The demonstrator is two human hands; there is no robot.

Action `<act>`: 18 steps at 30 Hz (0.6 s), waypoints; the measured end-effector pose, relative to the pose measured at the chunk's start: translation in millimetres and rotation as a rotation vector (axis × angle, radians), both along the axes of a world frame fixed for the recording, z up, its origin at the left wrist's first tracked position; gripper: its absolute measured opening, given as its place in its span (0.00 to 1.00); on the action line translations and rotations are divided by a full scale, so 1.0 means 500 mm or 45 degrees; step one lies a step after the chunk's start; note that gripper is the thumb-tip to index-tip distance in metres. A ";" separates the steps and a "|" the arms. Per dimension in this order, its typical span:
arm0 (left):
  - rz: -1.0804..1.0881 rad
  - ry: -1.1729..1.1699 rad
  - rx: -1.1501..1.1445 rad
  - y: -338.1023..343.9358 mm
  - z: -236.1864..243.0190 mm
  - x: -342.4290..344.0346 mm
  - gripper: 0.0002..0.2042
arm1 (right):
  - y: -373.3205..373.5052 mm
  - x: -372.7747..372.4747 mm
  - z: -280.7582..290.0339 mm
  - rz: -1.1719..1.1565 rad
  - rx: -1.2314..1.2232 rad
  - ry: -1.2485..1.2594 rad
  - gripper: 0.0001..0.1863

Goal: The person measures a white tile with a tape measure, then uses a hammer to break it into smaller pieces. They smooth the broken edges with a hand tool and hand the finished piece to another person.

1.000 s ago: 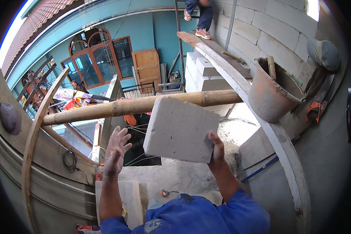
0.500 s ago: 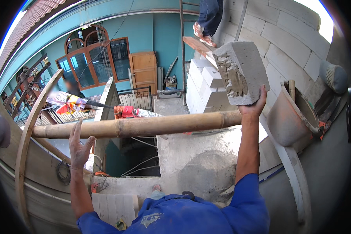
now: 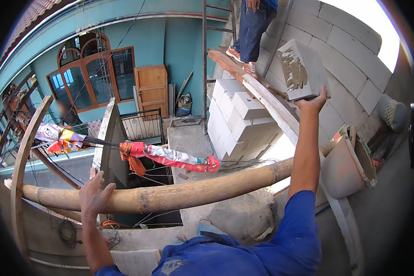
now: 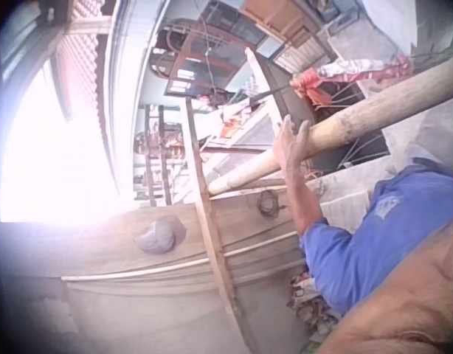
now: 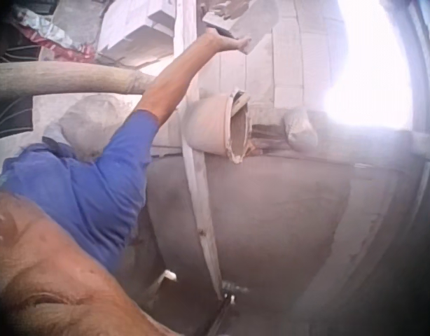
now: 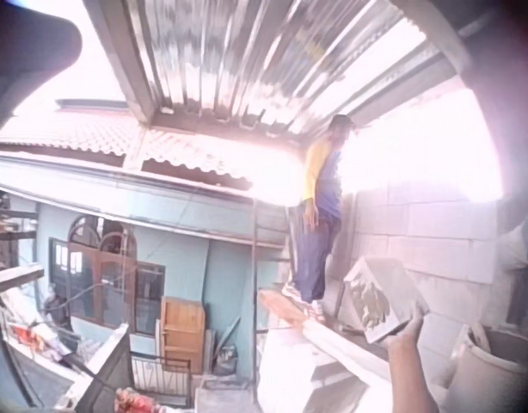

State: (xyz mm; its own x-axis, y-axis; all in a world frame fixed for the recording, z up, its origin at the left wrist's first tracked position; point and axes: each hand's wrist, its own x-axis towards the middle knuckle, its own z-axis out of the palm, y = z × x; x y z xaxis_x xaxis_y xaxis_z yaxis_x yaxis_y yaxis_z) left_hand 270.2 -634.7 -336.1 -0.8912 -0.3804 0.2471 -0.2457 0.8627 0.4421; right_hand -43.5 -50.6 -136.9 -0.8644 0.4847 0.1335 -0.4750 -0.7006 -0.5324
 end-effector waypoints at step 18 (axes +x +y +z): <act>0.350 0.067 0.218 0.008 -0.014 -0.045 0.27 | 0.118 -0.371 -0.017 0.007 -0.155 -0.123 0.41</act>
State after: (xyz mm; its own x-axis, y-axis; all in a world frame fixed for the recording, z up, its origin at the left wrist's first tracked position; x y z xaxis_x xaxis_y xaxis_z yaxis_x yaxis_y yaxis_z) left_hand 247.9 -630.5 -342.9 -0.7371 -0.6448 0.2020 -0.4318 0.6794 0.5932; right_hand -228.9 8.2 -145.3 -0.8731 0.4874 -0.0099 -0.4217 -0.7653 -0.4863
